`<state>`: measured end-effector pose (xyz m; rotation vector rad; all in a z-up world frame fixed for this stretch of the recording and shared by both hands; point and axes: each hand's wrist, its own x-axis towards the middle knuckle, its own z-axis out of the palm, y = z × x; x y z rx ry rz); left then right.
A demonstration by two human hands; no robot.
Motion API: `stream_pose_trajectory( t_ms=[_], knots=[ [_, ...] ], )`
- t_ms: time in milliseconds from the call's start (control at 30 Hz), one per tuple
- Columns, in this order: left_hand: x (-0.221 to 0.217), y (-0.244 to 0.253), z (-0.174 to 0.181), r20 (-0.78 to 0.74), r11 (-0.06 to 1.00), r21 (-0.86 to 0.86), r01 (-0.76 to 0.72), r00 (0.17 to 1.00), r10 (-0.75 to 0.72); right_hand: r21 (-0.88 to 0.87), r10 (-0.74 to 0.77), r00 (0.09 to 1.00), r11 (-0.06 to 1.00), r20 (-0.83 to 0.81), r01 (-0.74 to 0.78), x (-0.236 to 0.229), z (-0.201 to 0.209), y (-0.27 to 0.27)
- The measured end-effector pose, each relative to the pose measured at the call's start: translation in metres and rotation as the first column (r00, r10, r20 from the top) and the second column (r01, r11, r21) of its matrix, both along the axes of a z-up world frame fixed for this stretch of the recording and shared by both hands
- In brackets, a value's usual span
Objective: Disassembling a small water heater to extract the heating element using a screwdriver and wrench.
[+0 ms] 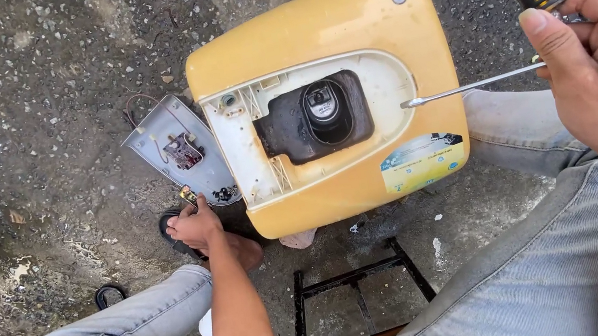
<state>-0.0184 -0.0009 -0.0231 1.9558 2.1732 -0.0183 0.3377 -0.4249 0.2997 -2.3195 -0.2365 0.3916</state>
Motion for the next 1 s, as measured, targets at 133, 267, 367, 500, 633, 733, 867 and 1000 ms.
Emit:
stream_pose_trajectory(
  t_ms=[133,267,367,500,633,733,867,1000],
  knots=[
    [-0.001,0.000,0.006,0.011,1.000,0.013,-0.024,1.000,0.024,-0.001,0.016,1.000,1.000,0.008,-0.016,-0.001,-0.001,0.004],
    [-0.001,0.001,0.008,0.006,0.999,0.000,-0.036,0.999,0.036,-0.026,0.035,0.999,0.999,0.024,-0.035,-0.001,-0.003,0.003],
    [0.004,0.000,0.018,0.014,0.998,-0.015,-0.066,0.998,0.067,-0.032,0.054,0.998,0.998,0.042,-0.053,-0.001,-0.002,0.003],
    [0.006,0.004,0.012,-0.006,1.000,0.007,-0.010,1.000,0.010,-0.046,0.078,0.995,0.996,0.064,-0.076,-0.002,-0.001,0.004],
    [0.012,0.003,0.011,-0.001,1.000,-0.009,0.018,1.000,-0.018,0.011,0.070,0.998,0.997,-0.005,-0.070,-0.002,-0.001,0.006],
    [0.014,0.004,0.006,0.018,0.999,0.038,0.024,1.000,-0.025,0.001,0.080,0.997,0.997,0.000,-0.080,-0.002,0.000,0.008],
    [0.022,0.007,0.007,0.062,0.999,-0.035,-0.006,0.998,0.008,-0.045,0.096,0.995,0.994,0.016,-0.095,-0.002,0.001,0.011],
    [0.037,0.009,0.035,0.157,0.997,0.004,-0.083,0.984,0.081,-0.057,0.082,0.996,0.995,0.026,-0.081,-0.003,-0.001,0.009]
  ],
)
